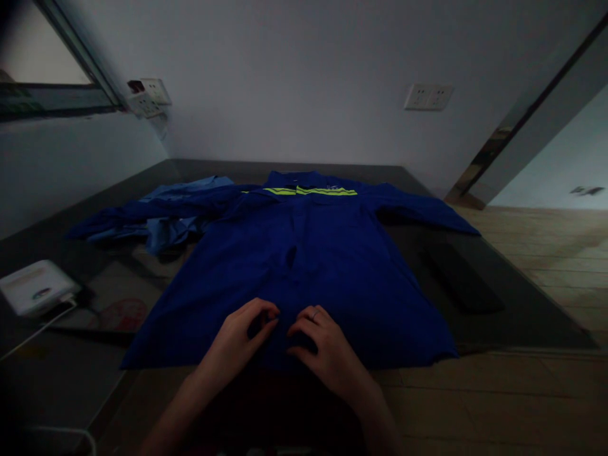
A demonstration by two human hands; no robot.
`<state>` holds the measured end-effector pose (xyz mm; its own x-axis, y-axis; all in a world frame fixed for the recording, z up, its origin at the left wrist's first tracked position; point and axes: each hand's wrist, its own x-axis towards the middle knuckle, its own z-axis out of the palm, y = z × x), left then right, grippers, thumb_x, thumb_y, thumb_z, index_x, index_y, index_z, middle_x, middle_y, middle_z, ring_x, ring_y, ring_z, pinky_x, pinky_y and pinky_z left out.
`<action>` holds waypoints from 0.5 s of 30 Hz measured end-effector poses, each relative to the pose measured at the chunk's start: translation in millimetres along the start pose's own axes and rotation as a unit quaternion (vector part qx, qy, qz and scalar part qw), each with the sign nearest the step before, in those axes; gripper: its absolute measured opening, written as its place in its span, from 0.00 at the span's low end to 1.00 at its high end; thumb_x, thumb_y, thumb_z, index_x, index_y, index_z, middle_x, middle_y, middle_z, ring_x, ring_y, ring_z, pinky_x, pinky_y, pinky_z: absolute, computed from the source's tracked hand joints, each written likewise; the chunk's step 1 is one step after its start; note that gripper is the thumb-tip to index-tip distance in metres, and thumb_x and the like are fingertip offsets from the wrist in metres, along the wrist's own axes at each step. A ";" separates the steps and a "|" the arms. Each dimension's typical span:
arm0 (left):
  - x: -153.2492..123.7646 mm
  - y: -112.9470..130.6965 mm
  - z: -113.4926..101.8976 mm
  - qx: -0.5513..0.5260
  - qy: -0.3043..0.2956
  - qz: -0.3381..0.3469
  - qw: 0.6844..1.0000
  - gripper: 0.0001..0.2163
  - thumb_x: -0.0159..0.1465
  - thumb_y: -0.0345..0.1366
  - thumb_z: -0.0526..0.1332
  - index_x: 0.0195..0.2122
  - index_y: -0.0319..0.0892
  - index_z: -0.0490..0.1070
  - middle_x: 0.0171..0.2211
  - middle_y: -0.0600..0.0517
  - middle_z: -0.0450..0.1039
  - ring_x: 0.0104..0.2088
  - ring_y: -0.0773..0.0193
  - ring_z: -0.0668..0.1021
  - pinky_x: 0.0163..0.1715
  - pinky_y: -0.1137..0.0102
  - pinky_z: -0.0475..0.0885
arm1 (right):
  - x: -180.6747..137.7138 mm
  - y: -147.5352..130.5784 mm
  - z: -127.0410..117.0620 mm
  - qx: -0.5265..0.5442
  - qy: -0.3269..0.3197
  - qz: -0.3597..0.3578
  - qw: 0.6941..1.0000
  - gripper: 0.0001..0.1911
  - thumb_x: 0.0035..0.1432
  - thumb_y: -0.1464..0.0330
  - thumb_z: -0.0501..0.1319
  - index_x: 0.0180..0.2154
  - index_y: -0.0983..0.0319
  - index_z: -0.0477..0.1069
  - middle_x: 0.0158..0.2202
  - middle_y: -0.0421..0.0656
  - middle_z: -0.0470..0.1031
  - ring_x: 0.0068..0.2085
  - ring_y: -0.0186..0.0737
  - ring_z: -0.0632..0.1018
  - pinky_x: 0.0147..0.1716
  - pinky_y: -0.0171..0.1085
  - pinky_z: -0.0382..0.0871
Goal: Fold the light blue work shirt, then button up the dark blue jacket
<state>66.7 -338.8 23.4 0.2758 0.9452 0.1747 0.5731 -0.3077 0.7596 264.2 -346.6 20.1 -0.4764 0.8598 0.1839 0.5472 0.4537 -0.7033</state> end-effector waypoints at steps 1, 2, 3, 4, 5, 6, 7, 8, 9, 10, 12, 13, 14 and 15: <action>-2.0 0.1 0.6 0.006 -0.010 -0.007 1.000 0.05 0.62 0.28 0.57 0.37 0.43 0.69 0.35 0.54 0.72 0.34 0.66 0.73 0.36 0.72 0.68 | -0.2 1.9 -0.5 0.018 0.009 0.000 1.000 0.04 0.55 0.73 0.62 0.35 0.60 0.72 0.39 0.42 0.72 0.43 0.39 0.72 0.44 0.37 0.67; -3.2 0.6 0.8 0.013 -0.018 -0.012 1.000 0.04 0.62 0.28 0.57 0.36 0.43 0.69 0.34 0.54 0.72 0.34 0.66 0.73 0.35 0.72 0.68 | -0.4 3.7 -0.5 0.034 0.021 0.002 0.999 0.03 0.57 0.72 0.61 0.34 0.60 0.72 0.38 0.42 0.73 0.42 0.38 0.73 0.43 0.36 0.67; -3.8 1.4 0.7 0.023 -0.024 -0.015 0.999 0.03 0.62 0.29 0.57 0.36 0.43 0.69 0.33 0.54 0.72 0.34 0.66 0.74 0.35 0.72 0.67 | -0.6 5.2 -0.3 0.048 0.041 0.009 0.998 0.03 0.58 0.71 0.59 0.33 0.60 0.71 0.36 0.41 0.73 0.40 0.38 0.74 0.41 0.35 0.68; -3.9 2.5 0.6 0.032 -0.030 -0.017 0.999 0.03 0.63 0.30 0.56 0.35 0.43 0.68 0.33 0.54 0.72 0.34 0.65 0.74 0.35 0.71 0.67 | -0.8 6.2 0.0 0.056 0.067 0.024 0.996 0.03 0.59 0.70 0.58 0.33 0.60 0.71 0.35 0.41 0.74 0.38 0.37 0.75 0.39 0.35 0.68; -3.7 4.1 0.5 0.042 -0.036 -0.017 0.998 0.03 0.63 0.30 0.56 0.34 0.43 0.68 0.33 0.53 0.72 0.34 0.65 0.74 0.35 0.71 0.67 | -1.1 6.8 0.2 0.060 0.098 0.045 0.992 0.04 0.60 0.69 0.58 0.34 0.60 0.71 0.33 0.41 0.74 0.36 0.37 0.75 0.37 0.34 0.69; -3.5 5.8 0.7 0.051 -0.044 -0.015 0.998 0.03 0.63 0.31 0.56 0.33 0.43 0.69 0.33 0.53 0.72 0.35 0.64 0.74 0.35 0.71 0.67 | -1.3 6.8 0.5 0.060 0.130 0.069 0.987 0.05 0.60 0.67 0.57 0.34 0.61 0.71 0.32 0.41 0.75 0.34 0.37 0.76 0.35 0.34 0.69; -3.4 7.6 1.3 0.059 -0.054 -0.010 0.997 0.04 0.63 0.31 0.56 0.33 0.43 0.69 0.33 0.53 0.72 0.35 0.63 0.74 0.36 0.70 0.67 | -1.5 6.5 0.7 0.057 0.158 0.090 0.982 0.07 0.60 0.65 0.57 0.34 0.61 0.71 0.31 0.41 0.75 0.33 0.37 0.76 0.34 0.33 0.69; -3.3 9.4 2.4 0.067 -0.065 -0.005 0.996 0.03 0.63 0.32 0.57 0.33 0.43 0.69 0.34 0.52 0.72 0.36 0.63 0.74 0.37 0.70 0.68 | -1.8 5.9 0.8 0.056 0.180 0.106 0.976 0.08 0.60 0.64 0.57 0.34 0.61 0.71 0.30 0.41 0.76 0.32 0.37 0.77 0.33 0.33 0.69; -3.4 11.0 4.0 0.076 -0.074 -0.001 0.994 0.02 0.62 0.32 0.58 0.33 0.43 0.70 0.35 0.52 0.72 0.37 0.62 0.74 0.38 0.69 0.68 | -2.0 5.3 1.0 0.055 0.197 0.116 0.972 0.09 0.60 0.63 0.56 0.34 0.61 0.71 0.30 0.41 0.76 0.32 0.38 0.77 0.32 0.33 0.69; -3.5 12.1 6.0 0.087 -0.079 0.002 0.993 0.01 0.61 0.32 0.60 0.35 0.43 0.70 0.37 0.52 0.73 0.38 0.61 0.74 0.39 0.68 0.68 | -2.3 4.9 1.3 0.056 0.209 0.122 0.969 0.10 0.60 0.62 0.56 0.34 0.61 0.71 0.30 0.42 0.77 0.32 0.38 0.78 0.32 0.33 0.70; -3.8 13.0 10.7 0.108 -0.082 0.002 0.991 0.06 0.59 0.32 0.62 0.38 0.44 0.70 0.39 0.52 0.73 0.39 0.60 0.74 0.40 0.67 0.68 | -2.7 4.8 2.2 0.058 0.225 0.129 0.964 0.11 0.60 0.61 0.56 0.34 0.61 0.72 0.30 0.42 0.78 0.32 0.39 0.78 0.32 0.33 0.70; -3.9 12.7 13.0 0.116 -0.081 0.005 0.990 0.08 0.59 0.32 0.63 0.40 0.44 0.70 0.39 0.52 0.72 0.40 0.60 0.74 0.40 0.66 0.68 | -2.9 5.2 2.7 0.060 0.230 0.134 0.962 0.11 0.59 0.61 0.57 0.34 0.61 0.72 0.30 0.43 0.78 0.32 0.40 0.79 0.32 0.34 0.71; -3.9 12.1 15.1 0.123 -0.080 0.010 0.989 0.09 0.58 0.32 0.63 0.41 0.45 0.70 0.40 0.52 0.72 0.40 0.60 0.74 0.41 0.66 0.68 | -3.0 5.8 3.3 0.062 0.234 0.139 0.960 0.11 0.59 0.61 0.57 0.34 0.61 0.73 0.30 0.43 0.78 0.32 0.40 0.79 0.32 0.34 0.71; -3.8 11.4 16.9 0.128 -0.081 0.017 0.988 0.10 0.58 0.32 0.64 0.41 0.45 0.70 0.40 0.52 0.72 0.40 0.60 0.73 0.41 0.66 0.68 | -3.1 6.6 3.8 0.065 0.236 0.143 0.959 0.12 0.59 0.61 0.57 0.35 0.61 0.73 0.30 0.43 0.78 0.32 0.40 0.79 0.32 0.34 0.71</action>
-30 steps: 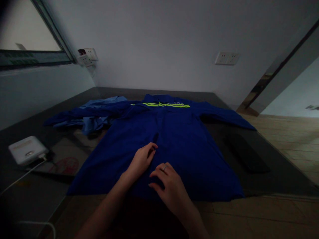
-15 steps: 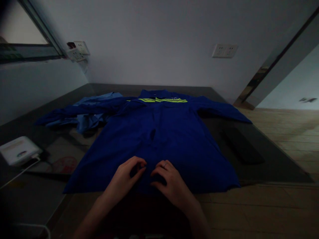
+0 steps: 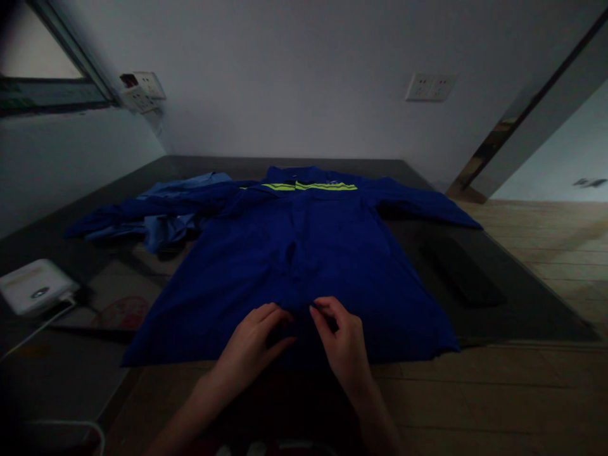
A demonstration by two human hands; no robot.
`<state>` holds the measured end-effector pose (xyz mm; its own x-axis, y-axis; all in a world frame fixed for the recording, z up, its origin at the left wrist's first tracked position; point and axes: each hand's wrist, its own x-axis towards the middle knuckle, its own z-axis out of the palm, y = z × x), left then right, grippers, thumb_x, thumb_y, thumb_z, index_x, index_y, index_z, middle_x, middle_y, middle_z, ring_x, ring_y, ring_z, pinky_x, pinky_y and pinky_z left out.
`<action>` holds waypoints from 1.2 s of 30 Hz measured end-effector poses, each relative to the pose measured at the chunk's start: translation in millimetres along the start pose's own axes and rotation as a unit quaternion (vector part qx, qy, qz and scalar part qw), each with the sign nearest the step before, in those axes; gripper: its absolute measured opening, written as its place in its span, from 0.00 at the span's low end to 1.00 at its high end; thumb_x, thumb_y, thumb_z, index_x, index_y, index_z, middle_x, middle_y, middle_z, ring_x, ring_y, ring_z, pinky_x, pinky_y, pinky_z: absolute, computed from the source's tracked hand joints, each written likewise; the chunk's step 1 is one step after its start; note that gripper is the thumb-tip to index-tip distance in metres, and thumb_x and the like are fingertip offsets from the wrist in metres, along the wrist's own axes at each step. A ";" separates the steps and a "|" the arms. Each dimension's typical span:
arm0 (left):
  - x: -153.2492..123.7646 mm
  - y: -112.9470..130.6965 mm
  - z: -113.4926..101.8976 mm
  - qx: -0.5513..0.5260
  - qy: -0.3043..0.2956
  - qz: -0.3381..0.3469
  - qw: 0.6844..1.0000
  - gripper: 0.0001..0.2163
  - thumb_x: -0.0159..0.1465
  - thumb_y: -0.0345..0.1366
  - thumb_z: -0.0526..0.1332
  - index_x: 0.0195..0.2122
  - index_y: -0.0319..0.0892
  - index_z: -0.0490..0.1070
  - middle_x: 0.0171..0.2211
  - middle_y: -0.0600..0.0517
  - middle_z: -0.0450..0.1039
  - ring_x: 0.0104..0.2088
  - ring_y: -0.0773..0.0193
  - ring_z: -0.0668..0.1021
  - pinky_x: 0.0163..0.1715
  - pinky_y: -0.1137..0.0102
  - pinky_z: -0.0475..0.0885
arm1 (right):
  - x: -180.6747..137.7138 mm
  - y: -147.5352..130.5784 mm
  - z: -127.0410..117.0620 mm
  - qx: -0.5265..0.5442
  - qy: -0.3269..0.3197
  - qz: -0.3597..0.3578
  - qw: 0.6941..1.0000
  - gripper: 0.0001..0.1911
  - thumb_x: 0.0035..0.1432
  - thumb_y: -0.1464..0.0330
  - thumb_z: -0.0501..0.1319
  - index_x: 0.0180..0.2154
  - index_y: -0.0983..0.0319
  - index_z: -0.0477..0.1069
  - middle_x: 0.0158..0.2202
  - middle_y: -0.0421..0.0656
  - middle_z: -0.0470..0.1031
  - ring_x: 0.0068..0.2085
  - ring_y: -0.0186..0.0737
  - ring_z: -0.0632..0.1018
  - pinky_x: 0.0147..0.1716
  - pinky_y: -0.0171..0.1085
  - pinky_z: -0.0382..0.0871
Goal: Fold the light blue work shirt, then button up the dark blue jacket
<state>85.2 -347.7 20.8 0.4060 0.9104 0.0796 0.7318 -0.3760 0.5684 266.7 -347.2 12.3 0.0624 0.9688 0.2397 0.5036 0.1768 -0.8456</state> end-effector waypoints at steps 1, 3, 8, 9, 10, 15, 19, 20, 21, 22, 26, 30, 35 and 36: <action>0.4 -0.3 1.4 0.005 0.000 0.007 1.000 0.10 0.58 0.32 0.64 0.41 0.45 0.70 0.40 0.52 0.72 0.41 0.59 0.73 0.41 0.66 0.68 | 0.0 0.9 0.3 0.004 0.000 0.004 1.000 0.12 0.58 0.61 0.57 0.35 0.61 0.73 0.30 0.43 0.79 0.32 0.41 0.79 0.32 0.34 0.72; 1.4 -0.7 2.9 0.014 -0.004 0.018 1.000 0.09 0.58 0.32 0.64 0.39 0.45 0.70 0.40 0.52 0.72 0.41 0.59 0.73 0.41 0.66 0.67 | 0.1 2.4 0.6 0.015 -0.006 0.007 1.000 0.12 0.58 0.61 0.57 0.37 0.62 0.74 0.32 0.44 0.79 0.33 0.42 0.80 0.33 0.35 0.72; 3.3 0.8 1.5 0.010 -0.012 0.024 1.000 0.05 0.58 0.31 0.63 0.35 0.44 0.70 0.37 0.52 0.73 0.38 0.59 0.73 0.37 0.67 0.66 | -0.2 1.2 0.9 0.031 -0.033 0.000 0.999 0.11 0.59 0.64 0.58 0.38 0.61 0.75 0.35 0.44 0.80 0.36 0.42 0.80 0.36 0.37 0.73; 3.4 1.2 1.1 0.002 -0.010 0.021 1.000 0.04 0.58 0.31 0.63 0.34 0.44 0.70 0.36 0.52 0.73 0.38 0.60 0.73 0.36 0.67 0.66 | -0.4 -0.3 0.9 0.032 -0.038 -0.004 0.999 0.10 0.58 0.64 0.58 0.37 0.61 0.76 0.34 0.44 0.80 0.35 0.42 0.80 0.36 0.37 0.73; 3.5 1.5 0.8 -0.008 -0.006 0.018 1.000 0.03 0.58 0.31 0.63 0.34 0.43 0.70 0.35 0.53 0.73 0.37 0.60 0.74 0.36 0.67 0.66 | -0.7 -2.0 0.9 0.031 -0.045 -0.011 0.998 0.09 0.58 0.65 0.59 0.36 0.61 0.76 0.34 0.44 0.80 0.35 0.41 0.79 0.36 0.37 0.73; 1.4 3.4 0.5 -0.100 0.048 -0.004 0.994 0.03 0.60 0.29 0.60 0.30 0.42 0.69 0.31 0.54 0.73 0.34 0.64 0.74 0.34 0.71 0.67 | -2.0 -11.1 1.3 0.038 -0.072 -0.083 0.993 0.04 0.55 0.69 0.62 0.33 0.60 0.76 0.33 0.43 0.78 0.36 0.39 0.78 0.37 0.36 0.72; -0.4 4.7 -0.8 -0.173 0.099 -0.020 0.980 0.03 0.60 0.29 0.59 0.29 0.41 0.70 0.28 0.54 0.73 0.30 0.67 0.74 0.31 0.74 0.68 | -1.8 -16.2 3.4 0.045 -0.048 -0.100 0.993 0.05 0.56 0.71 0.60 0.31 0.60 0.75 0.31 0.42 0.77 0.34 0.38 0.77 0.36 0.35 0.72; -0.4 5.0 -1.6 -0.188 0.105 -0.025 0.976 0.03 0.60 0.29 0.59 0.29 0.41 0.70 0.28 0.55 0.73 0.30 0.67 0.74 0.31 0.74 0.68 | -1.3 -17.5 4.0 0.048 -0.047 -0.099 0.993 0.05 0.57 0.71 0.60 0.32 0.60 0.75 0.31 0.42 0.77 0.34 0.38 0.77 0.36 0.35 0.72; -0.3 5.3 -2.4 -0.201 0.109 -0.031 0.973 0.03 0.60 0.30 0.59 0.29 0.41 0.71 0.27 0.55 0.74 0.29 0.67 0.75 0.31 0.74 0.68 | -0.8 -18.9 4.7 0.052 -0.047 -0.098 0.993 0.05 0.57 0.71 0.60 0.32 0.60 0.75 0.31 0.42 0.77 0.34 0.38 0.77 0.36 0.35 0.72; -0.1 5.6 -3.3 -0.213 0.113 -0.037 0.970 0.03 0.60 0.30 0.59 0.29 0.41 0.71 0.27 0.55 0.74 0.29 0.67 0.75 0.32 0.74 0.69 | -0.2 -20.1 5.3 0.056 -0.049 -0.097 0.992 0.06 0.57 0.71 0.59 0.32 0.60 0.75 0.31 0.42 0.77 0.34 0.38 0.77 0.36 0.35 0.71; 0.6 6.3 -5.9 -0.235 0.120 -0.060 0.963 0.03 0.59 0.32 0.60 0.29 0.41 0.72 0.27 0.55 0.76 0.30 0.66 0.77 0.32 0.73 0.71 | 1.7 -23.0 7.4 0.063 -0.054 -0.083 0.993 0.06 0.58 0.70 0.58 0.31 0.61 0.74 0.31 0.43 0.77 0.34 0.38 0.77 0.36 0.35 0.71; 0.4 6.1 -5.5 -0.246 0.120 -0.072 0.959 0.03 0.59 0.32 0.60 0.29 0.42 0.73 0.27 0.55 0.76 0.29 0.66 0.77 0.32 0.73 0.72 | 1.2 -21.8 9.1 0.049 -0.037 -0.075 0.995 0.07 0.59 0.69 0.57 0.31 0.61 0.73 0.32 0.44 0.77 0.35 0.39 0.77 0.36 0.36 0.71; 0.7 5.7 -4.4 -0.261 0.117 -0.077 0.955 0.03 0.59 0.32 0.61 0.28 0.42 0.73 0.26 0.55 0.77 0.29 0.66 0.78 0.31 0.73 0.72 | -0.2 -22.5 9.2 0.025 -0.023 -0.091 0.995 0.08 0.60 0.70 0.57 0.29 0.61 0.71 0.30 0.43 0.74 0.33 0.37 0.76 0.33 0.34 0.70; 0.7 5.7 -4.4 -0.262 0.118 -0.077 0.955 0.03 0.59 0.32 0.60 0.28 0.42 0.73 0.26 0.55 0.77 0.29 0.66 0.78 0.31 0.73 0.72 | -0.4 -23.1 8.9 0.021 -0.024 -0.098 0.995 0.08 0.60 0.70 0.57 0.29 0.61 0.71 0.29 0.42 0.74 0.32 0.37 0.75 0.33 0.33 0.70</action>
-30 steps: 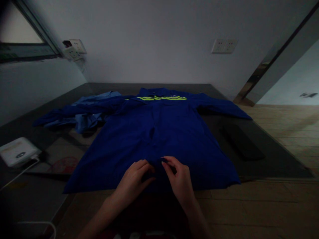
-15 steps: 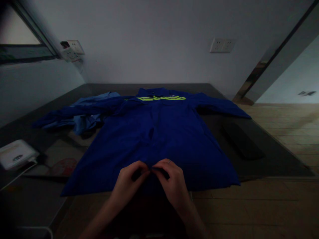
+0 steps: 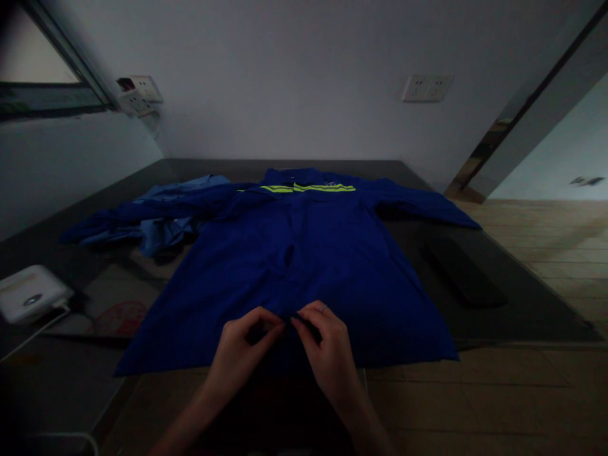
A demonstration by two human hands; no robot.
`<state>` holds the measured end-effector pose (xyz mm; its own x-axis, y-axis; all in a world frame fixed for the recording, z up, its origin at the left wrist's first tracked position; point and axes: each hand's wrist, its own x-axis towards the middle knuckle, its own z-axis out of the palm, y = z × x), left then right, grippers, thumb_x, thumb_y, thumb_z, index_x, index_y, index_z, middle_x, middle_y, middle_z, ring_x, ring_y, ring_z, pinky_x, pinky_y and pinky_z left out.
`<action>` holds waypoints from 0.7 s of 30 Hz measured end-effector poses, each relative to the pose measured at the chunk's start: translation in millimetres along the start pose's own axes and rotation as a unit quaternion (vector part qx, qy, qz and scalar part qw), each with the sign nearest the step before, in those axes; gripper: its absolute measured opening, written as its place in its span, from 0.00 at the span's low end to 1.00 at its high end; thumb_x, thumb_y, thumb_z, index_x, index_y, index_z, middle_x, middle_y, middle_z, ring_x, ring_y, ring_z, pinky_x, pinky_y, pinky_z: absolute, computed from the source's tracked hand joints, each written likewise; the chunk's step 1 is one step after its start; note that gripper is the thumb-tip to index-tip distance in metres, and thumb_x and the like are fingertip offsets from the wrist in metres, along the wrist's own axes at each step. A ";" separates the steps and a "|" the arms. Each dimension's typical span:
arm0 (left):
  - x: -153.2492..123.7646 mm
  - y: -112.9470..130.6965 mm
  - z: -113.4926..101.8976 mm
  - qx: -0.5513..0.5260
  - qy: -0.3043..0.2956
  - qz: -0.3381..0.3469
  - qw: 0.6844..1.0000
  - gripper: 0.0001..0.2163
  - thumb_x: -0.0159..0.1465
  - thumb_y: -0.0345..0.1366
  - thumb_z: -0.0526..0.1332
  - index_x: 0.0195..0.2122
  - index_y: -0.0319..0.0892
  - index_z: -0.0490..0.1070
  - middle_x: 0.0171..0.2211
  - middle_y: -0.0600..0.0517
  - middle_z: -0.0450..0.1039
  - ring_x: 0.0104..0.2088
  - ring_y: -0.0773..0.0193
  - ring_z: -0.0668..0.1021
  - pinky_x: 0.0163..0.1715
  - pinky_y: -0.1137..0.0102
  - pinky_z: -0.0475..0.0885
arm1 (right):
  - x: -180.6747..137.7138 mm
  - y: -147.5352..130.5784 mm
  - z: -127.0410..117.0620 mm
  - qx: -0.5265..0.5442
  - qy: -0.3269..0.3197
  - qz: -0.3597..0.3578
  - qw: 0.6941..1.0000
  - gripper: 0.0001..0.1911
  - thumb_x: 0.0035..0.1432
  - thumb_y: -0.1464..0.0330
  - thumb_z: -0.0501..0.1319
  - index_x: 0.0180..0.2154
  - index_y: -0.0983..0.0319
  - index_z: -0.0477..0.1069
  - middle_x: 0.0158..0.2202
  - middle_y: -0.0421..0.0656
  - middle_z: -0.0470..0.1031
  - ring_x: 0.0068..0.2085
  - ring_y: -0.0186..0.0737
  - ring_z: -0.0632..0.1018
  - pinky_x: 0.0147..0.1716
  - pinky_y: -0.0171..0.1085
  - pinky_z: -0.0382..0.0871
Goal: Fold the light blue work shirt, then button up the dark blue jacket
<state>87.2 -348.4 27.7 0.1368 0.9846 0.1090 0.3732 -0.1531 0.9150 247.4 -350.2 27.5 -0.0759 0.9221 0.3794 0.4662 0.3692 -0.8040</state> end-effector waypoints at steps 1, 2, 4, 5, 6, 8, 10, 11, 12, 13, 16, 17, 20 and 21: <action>-0.1 -0.1 0.0 0.000 0.000 0.001 1.000 0.03 0.59 0.32 0.60 0.29 0.42 0.73 0.26 0.55 0.77 0.29 0.66 0.78 0.31 0.74 0.72 | -0.2 -0.6 -0.2 -0.004 -0.002 -0.006 1.000 0.08 0.60 0.70 0.56 0.29 0.61 0.71 0.29 0.42 0.74 0.32 0.37 0.75 0.33 0.33 0.70; -0.2 -0.2 0.0 0.001 0.002 0.004 1.000 0.03 0.59 0.32 0.61 0.29 0.42 0.73 0.26 0.55 0.77 0.29 0.66 0.78 0.31 0.74 0.72 | -0.4 -1.1 -0.4 -0.007 -0.003 -0.012 1.000 0.08 0.60 0.70 0.56 0.30 0.61 0.71 0.29 0.42 0.73 0.32 0.37 0.75 0.33 0.33 0.70; -0.6 -0.4 0.1 0.004 0.005 0.008 1.000 0.03 0.59 0.32 0.61 0.29 0.41 0.73 0.26 0.55 0.77 0.29 0.67 0.78 0.31 0.74 0.72 | -1.0 -1.0 -0.5 -0.013 -0.004 -0.019 1.000 0.07 0.60 0.71 0.56 0.31 0.61 0.72 0.30 0.42 0.74 0.32 0.37 0.75 0.33 0.33 0.70; -0.8 -0.5 0.1 0.006 0.006 0.008 1.000 0.03 0.59 0.32 0.61 0.28 0.41 0.73 0.26 0.55 0.77 0.28 0.67 0.78 0.31 0.74 0.72 | -1.4 -0.5 -0.4 -0.015 -0.006 -0.020 1.000 0.07 0.60 0.71 0.56 0.32 0.61 0.72 0.30 0.42 0.74 0.33 0.37 0.76 0.34 0.34 0.70; -0.9 -0.7 0.2 0.008 0.007 0.009 1.000 0.03 0.59 0.32 0.61 0.28 0.41 0.73 0.26 0.55 0.76 0.28 0.67 0.77 0.31 0.75 0.72 | -1.8 0.3 -0.1 -0.018 -0.009 -0.021 1.000 0.07 0.60 0.72 0.56 0.32 0.61 0.73 0.30 0.43 0.74 0.33 0.37 0.76 0.34 0.34 0.70; -0.7 -0.9 0.3 0.009 0.006 0.009 1.000 0.03 0.59 0.31 0.61 0.28 0.41 0.73 0.26 0.55 0.76 0.28 0.67 0.77 0.31 0.75 0.72 | -2.7 2.3 0.5 -0.022 -0.018 -0.026 0.999 0.08 0.61 0.72 0.55 0.34 0.61 0.73 0.31 0.43 0.74 0.34 0.37 0.76 0.35 0.34 0.70; -0.1 -1.1 0.4 0.007 0.003 0.009 1.000 0.03 0.59 0.31 0.60 0.28 0.41 0.72 0.26 0.55 0.76 0.28 0.67 0.78 0.31 0.75 0.72 | -3.8 3.8 0.8 -0.025 -0.023 -0.034 0.999 0.09 0.61 0.72 0.55 0.35 0.61 0.74 0.32 0.43 0.74 0.34 0.38 0.76 0.35 0.35 0.71; 0.2 -1.1 0.5 0.007 0.003 0.011 1.000 0.03 0.59 0.31 0.60 0.28 0.41 0.72 0.26 0.55 0.76 0.28 0.67 0.78 0.31 0.75 0.72 | -4.3 4.1 0.7 -0.025 -0.024 -0.040 0.999 0.10 0.61 0.72 0.54 0.36 0.60 0.74 0.32 0.43 0.74 0.35 0.38 0.76 0.35 0.35 0.71; 0.4 -1.2 0.6 0.008 0.004 0.013 1.000 0.03 0.59 0.31 0.60 0.28 0.41 0.72 0.26 0.55 0.76 0.28 0.67 0.78 0.31 0.75 0.72 | -4.7 4.1 0.3 -0.025 -0.025 -0.044 0.998 0.10 0.62 0.71 0.54 0.37 0.60 0.75 0.32 0.43 0.75 0.35 0.38 0.76 0.35 0.36 0.71; 0.6 -1.3 0.6 0.009 0.006 0.017 1.000 0.03 0.59 0.31 0.60 0.28 0.42 0.72 0.26 0.56 0.76 0.28 0.67 0.78 0.31 0.75 0.72 | -5.1 3.7 -0.5 -0.024 -0.026 -0.048 0.998 0.10 0.62 0.71 0.54 0.38 0.60 0.75 0.33 0.43 0.75 0.35 0.38 0.76 0.36 0.36 0.71; 1.0 -2.3 0.9 0.017 0.012 0.023 1.000 0.03 0.59 0.31 0.60 0.29 0.42 0.72 0.26 0.56 0.76 0.28 0.67 0.77 0.30 0.75 0.72 | -4.9 1.7 -4.6 -0.007 -0.050 -0.044 0.998 0.10 0.62 0.67 0.56 0.40 0.60 0.75 0.35 0.44 0.75 0.37 0.39 0.76 0.37 0.36 0.71; 1.1 -2.9 1.0 0.018 0.012 0.023 0.999 0.03 0.59 0.31 0.60 0.28 0.42 0.72 0.26 0.56 0.76 0.28 0.68 0.77 0.30 0.75 0.71 | -4.4 1.2 -6.2 0.004 -0.060 -0.036 0.998 0.11 0.63 0.66 0.55 0.40 0.60 0.75 0.35 0.45 0.75 0.38 0.39 0.76 0.38 0.36 0.71; 1.3 -4.9 1.3 0.020 0.008 0.024 0.999 0.03 0.59 0.31 0.61 0.28 0.42 0.72 0.26 0.56 0.76 0.28 0.68 0.77 0.30 0.75 0.71 | -2.1 1.1 -9.7 0.044 -0.079 0.001 0.996 0.17 0.66 0.66 0.48 0.38 0.61 0.75 0.35 0.44 0.76 0.38 0.37 0.76 0.38 0.34 0.70; 1.4 -5.5 1.3 0.019 0.005 0.025 0.999 0.03 0.59 0.31 0.61 0.28 0.42 0.72 0.26 0.56 0.76 0.28 0.68 0.77 0.31 0.75 0.71 | -1.2 1.5 -10.0 0.051 -0.078 0.014 0.996 0.18 0.66 0.66 0.48 0.37 0.61 0.75 0.35 0.44 0.76 0.38 0.37 0.77 0.38 0.34 0.70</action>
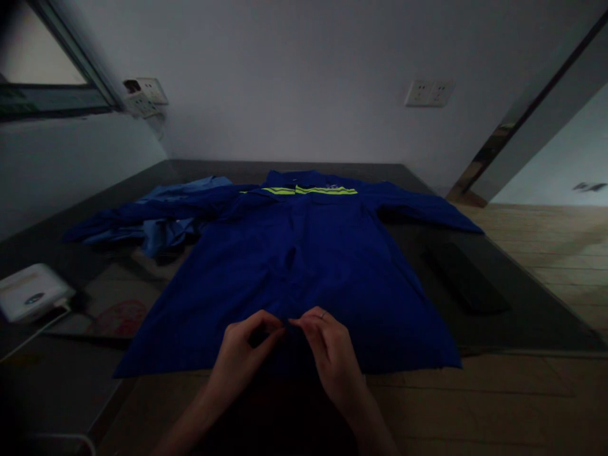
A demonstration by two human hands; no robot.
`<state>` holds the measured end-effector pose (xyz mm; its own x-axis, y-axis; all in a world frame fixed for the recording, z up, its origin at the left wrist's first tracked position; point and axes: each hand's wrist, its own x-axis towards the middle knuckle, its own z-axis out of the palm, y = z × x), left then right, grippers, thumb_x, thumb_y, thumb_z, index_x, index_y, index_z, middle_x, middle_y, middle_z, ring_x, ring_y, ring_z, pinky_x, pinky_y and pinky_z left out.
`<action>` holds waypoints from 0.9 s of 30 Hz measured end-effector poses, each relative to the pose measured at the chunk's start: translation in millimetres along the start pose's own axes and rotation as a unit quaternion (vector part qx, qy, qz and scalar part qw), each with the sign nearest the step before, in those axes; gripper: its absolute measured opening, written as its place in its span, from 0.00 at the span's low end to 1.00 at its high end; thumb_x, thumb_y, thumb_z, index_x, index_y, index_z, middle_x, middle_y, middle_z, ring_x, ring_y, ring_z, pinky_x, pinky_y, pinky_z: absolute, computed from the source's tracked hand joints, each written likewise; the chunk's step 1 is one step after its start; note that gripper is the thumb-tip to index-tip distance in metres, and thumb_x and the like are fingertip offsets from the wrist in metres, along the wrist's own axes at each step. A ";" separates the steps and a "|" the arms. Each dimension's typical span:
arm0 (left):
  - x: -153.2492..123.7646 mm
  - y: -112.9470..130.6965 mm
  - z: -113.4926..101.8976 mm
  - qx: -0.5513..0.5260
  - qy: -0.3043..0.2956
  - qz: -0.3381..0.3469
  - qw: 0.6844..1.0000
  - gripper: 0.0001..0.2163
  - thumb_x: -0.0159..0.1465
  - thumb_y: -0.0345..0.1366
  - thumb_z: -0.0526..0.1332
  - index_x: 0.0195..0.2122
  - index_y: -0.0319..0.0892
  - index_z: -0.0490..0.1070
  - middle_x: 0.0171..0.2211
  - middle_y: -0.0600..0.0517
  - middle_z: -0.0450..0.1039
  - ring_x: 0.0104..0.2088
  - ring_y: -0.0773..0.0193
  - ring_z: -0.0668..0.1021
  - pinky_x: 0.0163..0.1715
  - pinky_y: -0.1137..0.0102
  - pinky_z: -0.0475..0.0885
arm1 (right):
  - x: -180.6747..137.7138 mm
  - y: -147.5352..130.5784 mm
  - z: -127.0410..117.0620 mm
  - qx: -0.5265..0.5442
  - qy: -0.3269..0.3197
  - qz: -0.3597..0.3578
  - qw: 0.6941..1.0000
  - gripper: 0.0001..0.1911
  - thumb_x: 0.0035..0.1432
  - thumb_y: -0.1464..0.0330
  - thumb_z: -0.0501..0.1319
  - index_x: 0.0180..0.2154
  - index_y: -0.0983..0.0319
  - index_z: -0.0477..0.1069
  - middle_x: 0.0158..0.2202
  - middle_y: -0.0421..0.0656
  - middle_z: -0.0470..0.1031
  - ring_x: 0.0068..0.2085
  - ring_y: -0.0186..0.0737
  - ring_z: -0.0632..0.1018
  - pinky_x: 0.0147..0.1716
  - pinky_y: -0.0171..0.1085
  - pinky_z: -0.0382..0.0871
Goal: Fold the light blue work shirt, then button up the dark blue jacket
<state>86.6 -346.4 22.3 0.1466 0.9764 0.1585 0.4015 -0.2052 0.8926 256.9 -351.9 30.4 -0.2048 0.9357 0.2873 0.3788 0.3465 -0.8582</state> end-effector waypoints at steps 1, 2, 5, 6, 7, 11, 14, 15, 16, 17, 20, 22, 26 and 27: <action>-0.1 -0.4 0.0 0.000 -0.003 0.000 1.000 0.03 0.59 0.31 0.61 0.29 0.42 0.72 0.27 0.56 0.77 0.29 0.68 0.77 0.31 0.75 0.71 | 0.9 0.5 -0.1 0.002 0.003 0.013 1.000 0.17 0.66 0.66 0.49 0.37 0.61 0.75 0.35 0.43 0.76 0.38 0.37 0.77 0.38 0.33 0.70; -0.2 -0.7 0.0 -0.001 -0.005 -0.001 1.000 0.03 0.59 0.31 0.61 0.29 0.42 0.73 0.27 0.56 0.77 0.29 0.67 0.78 0.32 0.75 0.71 | 1.7 0.9 0.2 0.000 0.007 0.025 1.000 0.14 0.64 0.66 0.51 0.37 0.60 0.75 0.35 0.43 0.77 0.38 0.38 0.77 0.38 0.34 0.70; -1.2 -1.3 -0.6 0.002 -0.009 -0.003 1.000 0.03 0.59 0.30 0.61 0.30 0.42 0.73 0.28 0.56 0.77 0.30 0.67 0.78 0.32 0.75 0.71 | 3.4 0.7 2.2 -0.012 0.020 0.058 0.998 0.07 0.59 0.66 0.58 0.35 0.60 0.74 0.33 0.41 0.77 0.36 0.39 0.77 0.36 0.34 0.70; -1.7 -1.5 -0.8 0.005 -0.007 -0.003 1.000 0.03 0.59 0.29 0.61 0.30 0.42 0.73 0.28 0.56 0.77 0.29 0.67 0.78 0.32 0.75 0.71 | 3.8 0.2 2.9 -0.014 0.021 0.063 0.998 0.06 0.58 0.66 0.59 0.34 0.60 0.73 0.32 0.41 0.77 0.35 0.39 0.77 0.35 0.34 0.70; -2.1 -1.8 -1.1 0.008 -0.006 -0.002 1.000 0.04 0.58 0.28 0.61 0.30 0.42 0.73 0.27 0.56 0.77 0.29 0.67 0.78 0.32 0.75 0.71 | 4.1 -0.6 3.3 -0.015 0.020 0.065 0.998 0.05 0.57 0.67 0.60 0.33 0.60 0.73 0.31 0.41 0.77 0.35 0.39 0.77 0.34 0.34 0.70; -3.2 -2.6 -1.5 0.018 -0.006 0.004 1.000 0.05 0.58 0.27 0.59 0.29 0.42 0.73 0.27 0.57 0.77 0.28 0.67 0.77 0.30 0.75 0.70 | 4.8 -3.9 2.5 -0.016 0.013 0.046 0.999 0.03 0.55 0.69 0.61 0.30 0.60 0.73 0.30 0.40 0.77 0.33 0.38 0.77 0.34 0.34 0.70; -2.9 -2.3 -1.0 0.017 -0.008 0.010 1.000 0.05 0.58 0.28 0.60 0.29 0.42 0.74 0.27 0.56 0.77 0.28 0.68 0.77 0.31 0.75 0.70 | 5.1 -4.3 -0.1 -0.015 0.013 0.028 0.999 0.06 0.57 0.69 0.59 0.30 0.60 0.74 0.30 0.41 0.77 0.34 0.38 0.77 0.35 0.34 0.70; -2.7 -2.1 -0.9 0.016 -0.008 0.012 1.000 0.04 0.58 0.28 0.60 0.29 0.42 0.74 0.27 0.56 0.77 0.28 0.68 0.77 0.31 0.75 0.70 | 5.2 -3.8 -0.9 -0.015 0.012 0.023 1.000 0.07 0.58 0.69 0.58 0.30 0.60 0.74 0.31 0.42 0.77 0.34 0.38 0.77 0.36 0.35 0.70; -2.5 -1.8 -0.8 0.015 -0.008 0.013 1.000 0.04 0.58 0.28 0.60 0.29 0.42 0.74 0.27 0.56 0.77 0.28 0.68 0.77 0.31 0.75 0.70 | 5.1 -3.1 -1.7 -0.015 0.010 0.019 1.000 0.08 0.59 0.69 0.57 0.30 0.60 0.74 0.31 0.42 0.77 0.34 0.38 0.77 0.36 0.35 0.71; -2.4 -1.6 -0.8 0.014 -0.009 0.014 1.000 0.04 0.58 0.28 0.60 0.29 0.42 0.74 0.27 0.56 0.77 0.28 0.68 0.78 0.31 0.76 0.70 | 5.1 -2.1 -2.4 -0.016 0.006 0.016 1.000 0.08 0.59 0.70 0.57 0.31 0.60 0.74 0.31 0.42 0.77 0.34 0.38 0.77 0.36 0.35 0.71; -2.4 -0.7 -0.9 0.013 -0.008 0.011 1.000 0.05 0.58 0.27 0.60 0.29 0.42 0.74 0.27 0.56 0.77 0.29 0.68 0.78 0.31 0.77 0.70 | 4.4 1.1 -3.4 -0.015 -0.005 0.005 1.000 0.07 0.58 0.70 0.58 0.31 0.60 0.74 0.31 0.42 0.77 0.35 0.38 0.77 0.36 0.35 0.70; -2.5 -0.1 -1.1 0.010 -0.008 0.006 1.000 0.05 0.58 0.27 0.59 0.30 0.41 0.74 0.27 0.56 0.77 0.29 0.68 0.78 0.31 0.77 0.70 | 3.9 2.5 -3.3 -0.014 -0.008 0.004 1.000 0.05 0.58 0.71 0.59 0.32 0.60 0.74 0.31 0.41 0.77 0.35 0.38 0.77 0.36 0.35 0.70; -2.5 0.1 -1.2 0.007 -0.006 -0.002 1.000 0.06 0.57 0.26 0.59 0.30 0.42 0.74 0.27 0.56 0.77 0.28 0.68 0.78 0.30 0.77 0.70 | 2.9 2.1 -1.3 -0.023 0.006 -0.008 1.000 0.05 0.57 0.73 0.60 0.31 0.60 0.74 0.31 0.40 0.77 0.34 0.37 0.77 0.36 0.34 0.70; -2.5 -0.2 -1.1 0.007 -0.006 -0.004 1.000 0.06 0.57 0.26 0.59 0.30 0.42 0.74 0.27 0.56 0.77 0.28 0.68 0.78 0.31 0.77 0.70 | 2.7 1.7 -0.3 -0.030 0.011 -0.013 0.999 0.05 0.57 0.73 0.60 0.31 0.60 0.73 0.31 0.40 0.76 0.34 0.37 0.77 0.35 0.33 0.69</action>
<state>85.2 -348.7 22.1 0.1539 0.9771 0.1466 0.4150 -0.1986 0.8879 257.3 -348.8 29.8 -0.1959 0.9274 0.3187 0.4278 0.3733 -0.8232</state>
